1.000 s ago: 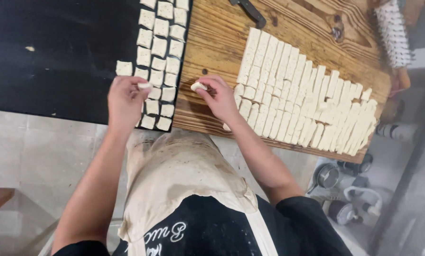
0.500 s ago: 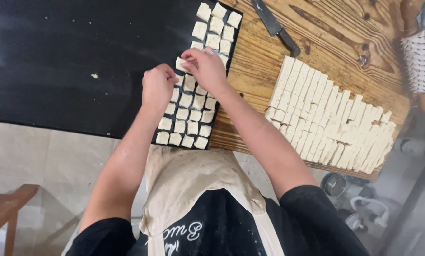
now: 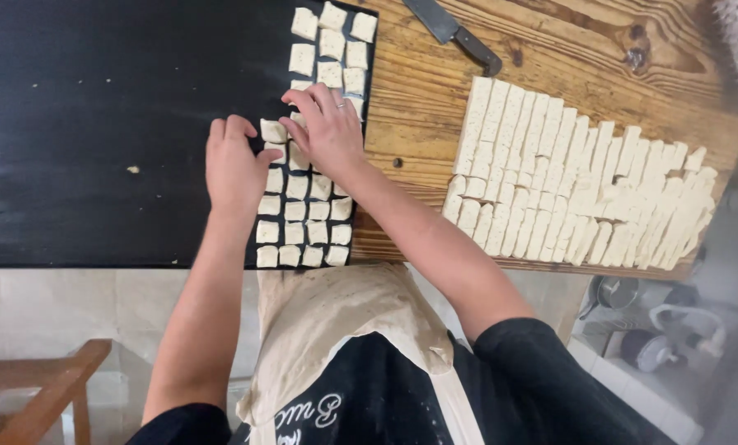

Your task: Cleaning a baking tray with a cloth and arranging small pieces of dough in neat rows on it.

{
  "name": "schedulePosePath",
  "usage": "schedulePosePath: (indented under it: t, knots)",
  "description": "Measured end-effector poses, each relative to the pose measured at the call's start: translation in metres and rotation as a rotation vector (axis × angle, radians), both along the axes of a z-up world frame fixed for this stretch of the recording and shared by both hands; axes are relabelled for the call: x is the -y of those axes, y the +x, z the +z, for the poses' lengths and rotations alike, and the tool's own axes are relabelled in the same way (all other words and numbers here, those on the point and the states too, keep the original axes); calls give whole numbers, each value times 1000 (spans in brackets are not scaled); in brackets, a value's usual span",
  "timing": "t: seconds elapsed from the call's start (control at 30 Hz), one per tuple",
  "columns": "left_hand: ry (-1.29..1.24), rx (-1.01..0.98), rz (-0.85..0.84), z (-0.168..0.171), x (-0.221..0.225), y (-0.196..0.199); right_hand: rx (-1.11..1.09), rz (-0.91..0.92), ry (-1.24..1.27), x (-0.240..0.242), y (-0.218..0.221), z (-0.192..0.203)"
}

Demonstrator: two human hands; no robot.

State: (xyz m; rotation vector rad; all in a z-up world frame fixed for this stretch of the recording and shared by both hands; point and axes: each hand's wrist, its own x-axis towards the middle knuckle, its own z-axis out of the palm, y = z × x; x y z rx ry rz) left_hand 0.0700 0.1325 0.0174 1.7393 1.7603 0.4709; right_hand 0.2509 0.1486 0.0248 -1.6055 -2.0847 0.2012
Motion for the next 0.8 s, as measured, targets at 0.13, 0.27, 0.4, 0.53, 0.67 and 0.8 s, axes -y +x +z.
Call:
schedulePosePath:
  t: [0.13,0.27,0.4,0.53,0.67,0.8]
  knots:
    - [33,276,-61,55,17,20,79,61,-336,7,99,44]
    - [-110,455,-76,48,32,62,329,-205,-353,18,246,14]
    - [-355,438,-318,47,31,142,653,-92,-400,17,314,-6]
    - [-90,423,-558,-4,31,230,567,7,-567,6,307,19]
    - [-48,-244,-658,-18,27,302,313,40,-603,-4,310,31]
    - [-6,-410,-623,-40,24,334,453,195,-401,-3,326,19]
